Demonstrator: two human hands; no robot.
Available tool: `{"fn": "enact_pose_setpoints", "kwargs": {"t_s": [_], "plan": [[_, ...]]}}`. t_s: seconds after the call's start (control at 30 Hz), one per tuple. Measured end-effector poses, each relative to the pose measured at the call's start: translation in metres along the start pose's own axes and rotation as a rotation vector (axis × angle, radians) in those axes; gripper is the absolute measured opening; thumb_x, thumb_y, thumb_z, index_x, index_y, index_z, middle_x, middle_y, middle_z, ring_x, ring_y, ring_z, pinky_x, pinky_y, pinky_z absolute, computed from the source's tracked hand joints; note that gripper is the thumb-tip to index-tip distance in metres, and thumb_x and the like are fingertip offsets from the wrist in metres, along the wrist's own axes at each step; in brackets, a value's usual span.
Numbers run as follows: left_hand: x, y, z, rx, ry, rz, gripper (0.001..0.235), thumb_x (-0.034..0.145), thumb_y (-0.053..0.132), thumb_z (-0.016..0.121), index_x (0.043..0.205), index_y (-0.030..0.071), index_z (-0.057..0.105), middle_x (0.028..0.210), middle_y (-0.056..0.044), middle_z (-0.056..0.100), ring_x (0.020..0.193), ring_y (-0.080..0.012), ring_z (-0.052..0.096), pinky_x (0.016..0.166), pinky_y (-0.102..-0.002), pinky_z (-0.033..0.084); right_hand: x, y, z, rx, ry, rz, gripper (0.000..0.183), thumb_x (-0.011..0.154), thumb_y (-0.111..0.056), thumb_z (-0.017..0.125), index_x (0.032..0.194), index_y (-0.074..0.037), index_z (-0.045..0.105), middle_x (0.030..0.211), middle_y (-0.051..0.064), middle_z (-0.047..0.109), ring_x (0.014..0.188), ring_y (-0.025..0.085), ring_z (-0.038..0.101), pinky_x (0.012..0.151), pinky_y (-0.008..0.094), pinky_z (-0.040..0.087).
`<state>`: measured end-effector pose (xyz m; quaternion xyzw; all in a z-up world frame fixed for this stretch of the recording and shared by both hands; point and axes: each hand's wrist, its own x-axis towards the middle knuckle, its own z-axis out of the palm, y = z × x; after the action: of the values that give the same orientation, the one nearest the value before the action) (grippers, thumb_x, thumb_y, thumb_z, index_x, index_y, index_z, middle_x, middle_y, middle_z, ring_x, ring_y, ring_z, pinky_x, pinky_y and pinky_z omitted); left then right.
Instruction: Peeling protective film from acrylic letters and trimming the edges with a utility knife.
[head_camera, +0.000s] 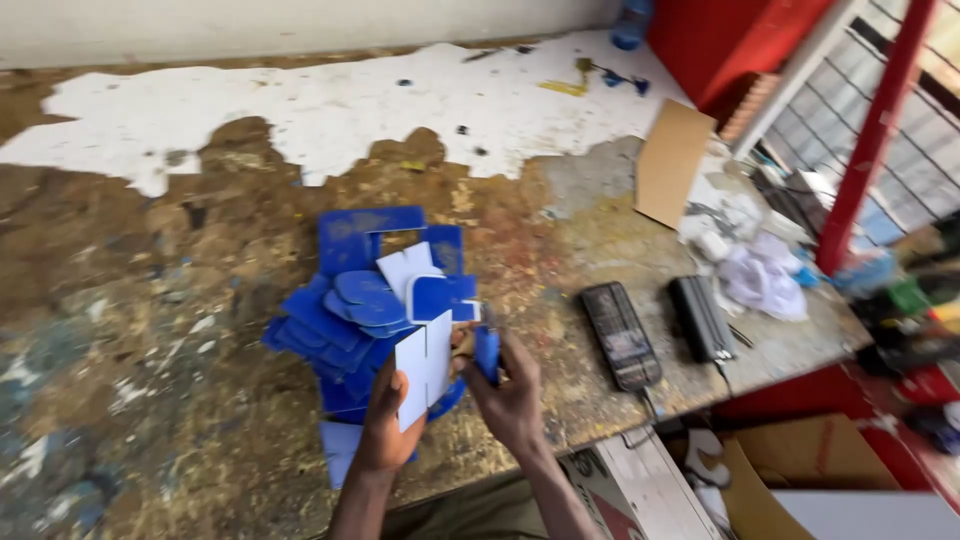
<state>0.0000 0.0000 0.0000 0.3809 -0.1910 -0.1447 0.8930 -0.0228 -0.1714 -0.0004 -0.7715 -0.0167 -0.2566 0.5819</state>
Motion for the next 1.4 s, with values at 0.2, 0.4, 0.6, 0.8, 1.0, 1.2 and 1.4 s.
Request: {"fn": "enact_pose_setpoints", "kwargs": {"t_s": [0.2,0.4,0.6,0.8,1.0,1.2,1.4], "plan": [[-0.005,0.024,0.003,-0.142,0.087,0.123,0.1,0.108,0.066,0.063,0.177,0.0,0.034,0.172,-0.021,0.055,0.154,-0.0352,0.056,0.119,-0.046,0.05,0.002,-0.011,0.011,0.098,-0.002,0.177,0.021,0.101,-0.021,0.087,0.119,-0.012,0.084,0.068,-0.006,0.049,0.058,0.007,0.037,0.054,0.03,0.033],[-0.008,0.025,0.005,-0.145,0.08,0.169,0.094,0.109,0.067,0.063,0.168,-0.005,0.047,0.169,-0.025,0.057,0.158,-0.0393,0.054,0.127,-0.049,0.047,-0.013,-0.006,0.032,0.112,-0.098,0.038,0.017,0.1,-0.018,0.084,0.115,-0.011,0.081,0.093,0.002,0.076,0.073,0.012,0.062,0.063,0.031,0.052],[-0.016,0.016,0.006,-0.272,0.086,0.159,0.089,0.111,0.068,0.062,0.165,-0.002,0.051,0.151,-0.024,0.068,0.135,-0.0403,0.07,0.106,-0.051,0.057,-0.017,0.023,0.025,0.412,-0.191,0.336,0.02,0.097,-0.023,0.089,0.11,-0.009,0.086,0.082,0.001,0.079,0.074,0.013,0.07,0.065,0.035,0.058],[-0.013,-0.052,-0.022,-0.573,0.054,0.275,0.073,0.115,0.049,0.048,0.181,0.026,0.028,0.181,-0.008,0.043,0.162,-0.046,0.043,0.133,-0.078,0.018,-0.006,0.023,0.018,0.65,-0.156,0.485,0.041,0.092,0.002,0.089,0.13,0.006,0.073,0.088,0.021,0.077,0.066,0.025,0.075,0.062,0.038,0.062],[-0.011,-0.032,-0.027,-0.247,0.023,0.128,0.086,0.108,0.067,0.062,0.163,0.001,0.055,0.162,-0.028,0.063,0.14,-0.0357,0.068,0.12,-0.051,0.053,-0.011,0.012,0.026,0.523,-0.008,0.503,0.035,0.086,-0.001,0.095,0.115,0.006,0.077,0.086,0.015,0.077,0.062,0.022,0.074,0.054,0.036,0.067],[-0.036,-0.014,-0.028,-0.121,0.108,0.257,0.086,0.114,0.068,0.055,0.171,0.003,0.046,0.172,-0.025,0.055,0.163,-0.0437,0.048,0.14,-0.06,0.025,-0.024,0.031,0.032,0.563,0.008,0.415,0.032,0.09,0.007,0.089,0.116,0.004,0.071,0.094,0.018,0.076,0.07,0.024,0.077,0.055,0.034,0.065],[-0.033,-0.05,-0.014,-0.583,0.196,0.397,0.085,0.112,0.064,0.047,0.182,0.021,0.026,0.181,-0.011,0.045,0.159,-0.0437,0.052,0.138,-0.069,0.025,-0.034,0.075,0.028,0.903,-0.129,0.578,0.034,0.091,0.002,0.086,0.116,-0.004,0.065,0.101,0.026,0.077,0.069,0.034,0.078,0.051,0.04,0.065]]}}
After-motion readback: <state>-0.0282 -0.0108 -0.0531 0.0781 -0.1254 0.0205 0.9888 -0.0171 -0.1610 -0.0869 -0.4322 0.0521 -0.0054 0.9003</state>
